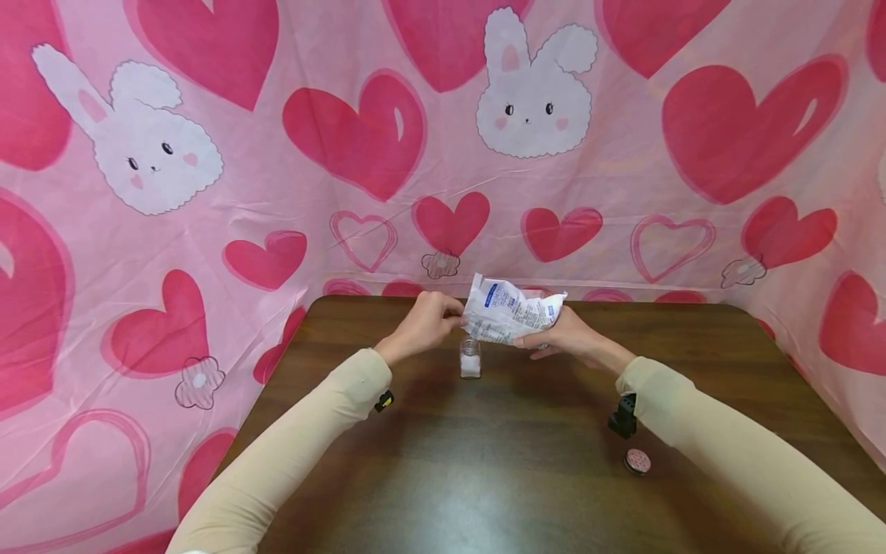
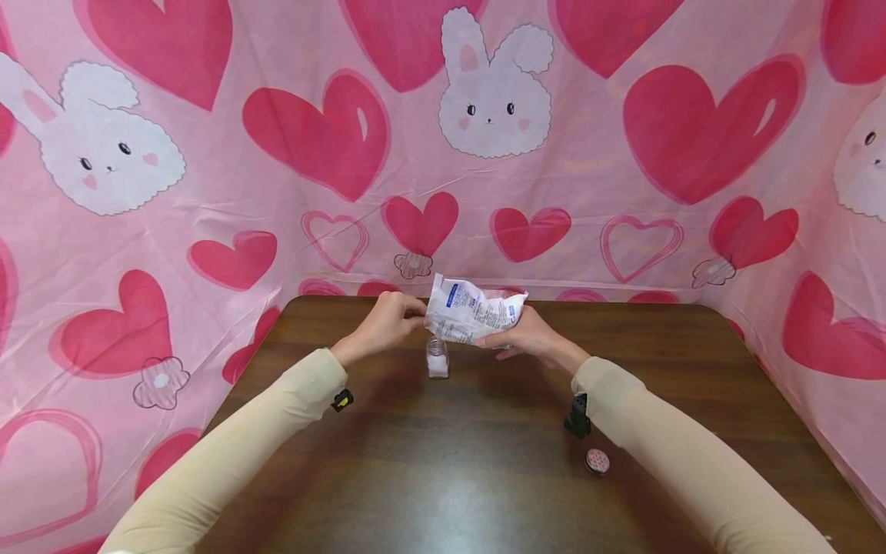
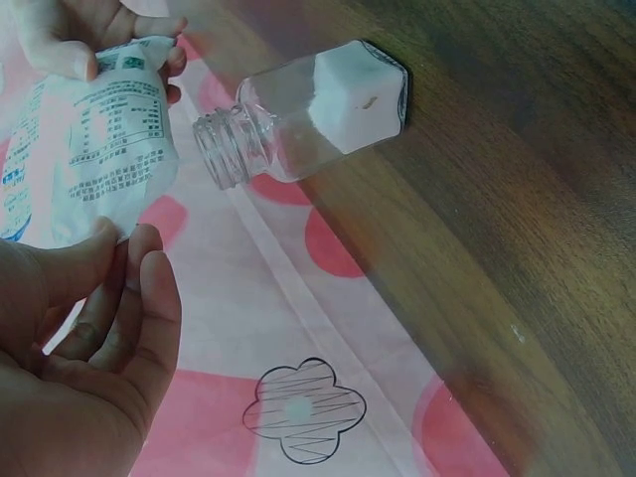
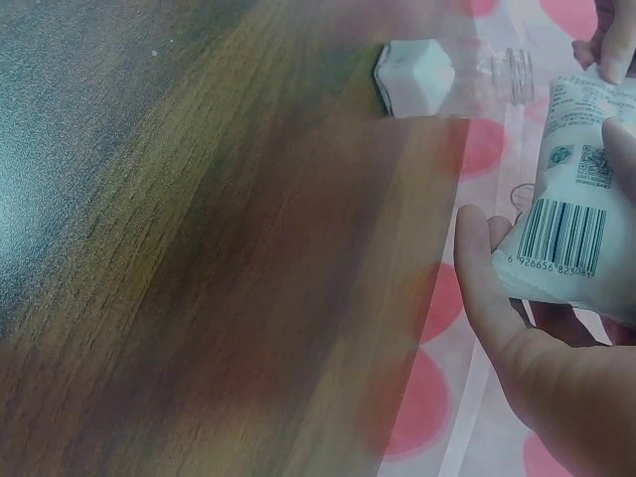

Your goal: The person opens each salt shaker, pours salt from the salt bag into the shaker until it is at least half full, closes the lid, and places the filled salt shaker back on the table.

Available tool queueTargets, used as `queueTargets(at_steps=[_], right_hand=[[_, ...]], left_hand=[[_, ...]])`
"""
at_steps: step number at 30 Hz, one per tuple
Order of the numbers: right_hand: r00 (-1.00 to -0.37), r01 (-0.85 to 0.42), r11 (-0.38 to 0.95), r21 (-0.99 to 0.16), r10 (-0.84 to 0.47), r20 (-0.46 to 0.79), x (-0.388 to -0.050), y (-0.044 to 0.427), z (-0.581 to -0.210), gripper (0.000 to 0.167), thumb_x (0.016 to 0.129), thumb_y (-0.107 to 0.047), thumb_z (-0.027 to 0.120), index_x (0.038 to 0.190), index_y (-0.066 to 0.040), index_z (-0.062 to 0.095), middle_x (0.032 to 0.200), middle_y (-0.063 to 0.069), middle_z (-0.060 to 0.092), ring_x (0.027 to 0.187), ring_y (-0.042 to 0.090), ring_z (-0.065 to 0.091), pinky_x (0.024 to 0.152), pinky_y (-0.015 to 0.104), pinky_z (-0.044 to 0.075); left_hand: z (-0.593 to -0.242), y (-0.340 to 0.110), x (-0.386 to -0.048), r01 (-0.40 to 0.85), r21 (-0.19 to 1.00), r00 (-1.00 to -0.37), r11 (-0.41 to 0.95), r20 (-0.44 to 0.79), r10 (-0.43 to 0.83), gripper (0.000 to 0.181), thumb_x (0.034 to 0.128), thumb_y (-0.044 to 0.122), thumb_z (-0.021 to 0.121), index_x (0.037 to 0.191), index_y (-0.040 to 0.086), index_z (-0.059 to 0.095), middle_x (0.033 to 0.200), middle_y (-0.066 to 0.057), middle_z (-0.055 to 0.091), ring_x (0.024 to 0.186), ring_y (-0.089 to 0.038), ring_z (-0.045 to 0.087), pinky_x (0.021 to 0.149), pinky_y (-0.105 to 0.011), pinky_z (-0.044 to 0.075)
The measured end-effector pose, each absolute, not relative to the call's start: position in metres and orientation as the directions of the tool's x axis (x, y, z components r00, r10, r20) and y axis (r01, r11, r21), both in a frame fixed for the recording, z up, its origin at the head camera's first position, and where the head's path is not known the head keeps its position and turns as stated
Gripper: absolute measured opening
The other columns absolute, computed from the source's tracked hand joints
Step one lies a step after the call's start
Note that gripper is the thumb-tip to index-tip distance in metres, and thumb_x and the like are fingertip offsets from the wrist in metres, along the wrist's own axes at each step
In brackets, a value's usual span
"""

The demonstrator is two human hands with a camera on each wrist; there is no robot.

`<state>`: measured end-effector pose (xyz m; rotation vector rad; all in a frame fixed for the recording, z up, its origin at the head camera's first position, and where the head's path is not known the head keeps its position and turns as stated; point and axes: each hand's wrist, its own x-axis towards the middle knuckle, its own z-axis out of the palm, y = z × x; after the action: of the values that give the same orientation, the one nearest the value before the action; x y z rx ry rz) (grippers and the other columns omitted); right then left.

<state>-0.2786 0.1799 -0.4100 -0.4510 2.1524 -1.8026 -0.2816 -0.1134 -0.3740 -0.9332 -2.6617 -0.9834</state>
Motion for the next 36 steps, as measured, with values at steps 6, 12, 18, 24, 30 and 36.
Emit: queueTargets(at_steps=[6,12,18,24,30,36], right_hand=[[-0.906,-0.044,0.171,-0.984,-0.422,-0.033,-0.2788,0.1800,-0.4102,0.063,0.086,-0.005,0.087,0.141,-0.003,0.057,0.124,0.018,0.070,0.106,0.032,0.072,0.086,0.067,0.054],[-0.905,-0.044,0.174,-0.984,-0.423,-0.035,-0.2790,0.1799,-0.4090,0.062,0.086,-0.006,0.088,0.140,-0.003,0.057,0.124,0.018,0.070,0.106,0.033,0.071,0.084,0.064,0.056],[-0.907,-0.043,0.184,-0.982,-0.420,-0.039,-0.2783,0.1793,-0.4088,0.061,0.085,-0.006,0.088,0.139,-0.003,0.059,0.123,0.017,0.070,0.105,0.032,0.072,0.085,0.065,0.056],[-0.904,-0.046,0.188,-0.981,-0.426,-0.039,-0.2785,0.1796,-0.4093,0.061,0.086,-0.007,0.088,0.140,-0.004,0.058,0.124,0.017,0.070,0.106,0.032,0.072,0.085,0.065,0.056],[-0.900,-0.043,0.180,-0.983,-0.434,-0.040,-0.2792,0.1804,-0.4101,0.061,0.086,-0.006,0.087,0.140,-0.003,0.058,0.124,0.017,0.070,0.106,0.033,0.072,0.087,0.068,0.053],[-0.900,-0.046,0.181,-0.982,-0.434,-0.038,-0.2793,0.1808,-0.4102,0.061,0.086,-0.006,0.087,0.139,-0.003,0.058,0.123,0.016,0.071,0.105,0.032,0.072,0.086,0.066,0.055]], left_hand=[[-0.3742,-0.1138,-0.2818,0.610,0.530,-0.790,0.588,0.347,0.506,0.005,0.0927,-0.001,0.079,0.096,0.001,0.082,0.088,-0.006,0.075,0.071,-0.014,0.058,0.063,-0.026,0.050],[-0.3741,-0.1141,-0.2827,0.625,0.507,-0.779,0.594,0.362,0.511,0.004,0.0917,-0.001,0.080,0.094,0.002,0.082,0.087,-0.004,0.075,0.071,-0.013,0.057,0.064,-0.026,0.050],[-0.3740,-0.1145,-0.2822,0.623,0.505,-0.781,0.598,0.357,0.512,0.005,0.0914,0.000,0.080,0.095,0.002,0.082,0.087,-0.004,0.076,0.072,-0.013,0.058,0.064,-0.026,0.050],[-0.3743,-0.1146,-0.2812,0.617,0.514,-0.785,0.596,0.353,0.509,0.005,0.0921,-0.002,0.079,0.095,0.001,0.082,0.089,-0.006,0.076,0.072,-0.013,0.059,0.064,-0.026,0.051],[-0.3748,-0.1137,-0.2815,0.609,0.519,-0.791,0.600,0.343,0.506,0.004,0.0923,-0.001,0.079,0.095,0.001,0.082,0.088,-0.006,0.076,0.071,-0.013,0.059,0.064,-0.026,0.052],[-0.3758,-0.1130,-0.2820,0.610,0.511,-0.791,0.605,0.344,0.506,0.004,0.0922,0.000,0.080,0.095,0.001,0.082,0.088,-0.006,0.076,0.072,-0.014,0.059,0.066,-0.026,0.052]])
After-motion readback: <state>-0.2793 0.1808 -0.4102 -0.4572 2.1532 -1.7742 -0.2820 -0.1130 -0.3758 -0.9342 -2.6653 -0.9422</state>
